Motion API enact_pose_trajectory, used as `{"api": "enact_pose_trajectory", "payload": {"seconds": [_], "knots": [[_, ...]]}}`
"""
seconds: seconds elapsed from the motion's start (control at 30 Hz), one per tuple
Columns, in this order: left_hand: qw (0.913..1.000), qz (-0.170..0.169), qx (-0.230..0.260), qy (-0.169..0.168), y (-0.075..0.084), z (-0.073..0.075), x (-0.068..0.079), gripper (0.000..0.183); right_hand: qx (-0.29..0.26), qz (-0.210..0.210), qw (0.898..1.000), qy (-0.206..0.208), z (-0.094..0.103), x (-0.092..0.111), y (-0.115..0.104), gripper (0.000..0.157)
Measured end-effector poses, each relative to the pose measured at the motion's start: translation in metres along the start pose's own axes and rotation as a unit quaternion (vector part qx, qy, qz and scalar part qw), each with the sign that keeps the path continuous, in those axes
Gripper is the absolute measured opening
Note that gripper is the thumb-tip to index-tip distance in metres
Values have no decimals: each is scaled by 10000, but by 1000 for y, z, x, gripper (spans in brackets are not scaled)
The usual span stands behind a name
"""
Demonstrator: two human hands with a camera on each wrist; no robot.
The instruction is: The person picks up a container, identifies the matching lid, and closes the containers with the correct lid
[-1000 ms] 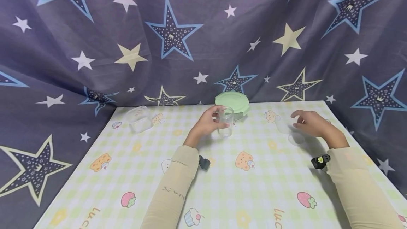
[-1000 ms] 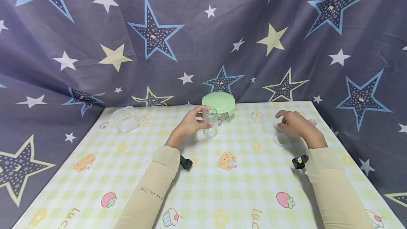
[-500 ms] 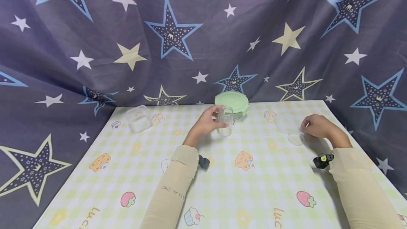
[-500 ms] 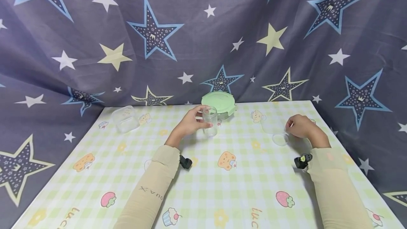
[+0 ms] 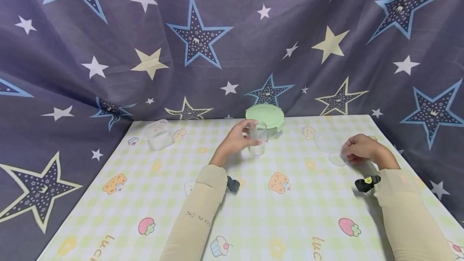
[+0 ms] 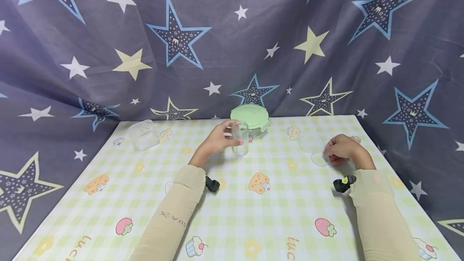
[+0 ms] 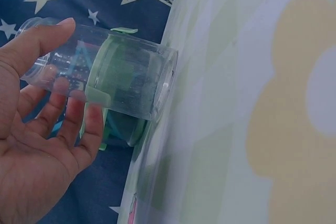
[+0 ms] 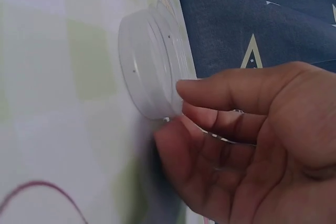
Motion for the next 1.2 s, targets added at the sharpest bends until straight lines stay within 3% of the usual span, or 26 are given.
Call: {"api": "enact_pose_trajectory", "payload": {"seconds": [0.27,0.73,0.93,1.2], "knots": [[10000,16,-1,4,-5,0,-1,65,107,-47,9998,134,-2,3,-1,26],[10000,6,-50,28,-5,0,0,65,555,38,9982,210,2,6,-5,17],[10000,41,-25,63,-5,0,-1,64,523,358,9975,314,11,5,-15,18],[10000,9,-47,53,-6,0,-1,65,554,497,9944,756,16,-1,-35,19]]}}
Point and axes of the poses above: each hand's wrist, its own x-axis away from the middle knuckle, its own z-axis out of the back of the hand, y = z × x, the point moved 5 cm from there along -x, towards the middle knuckle, and after that the axes turned 10 degrees about -y, right-handed, at the moved point
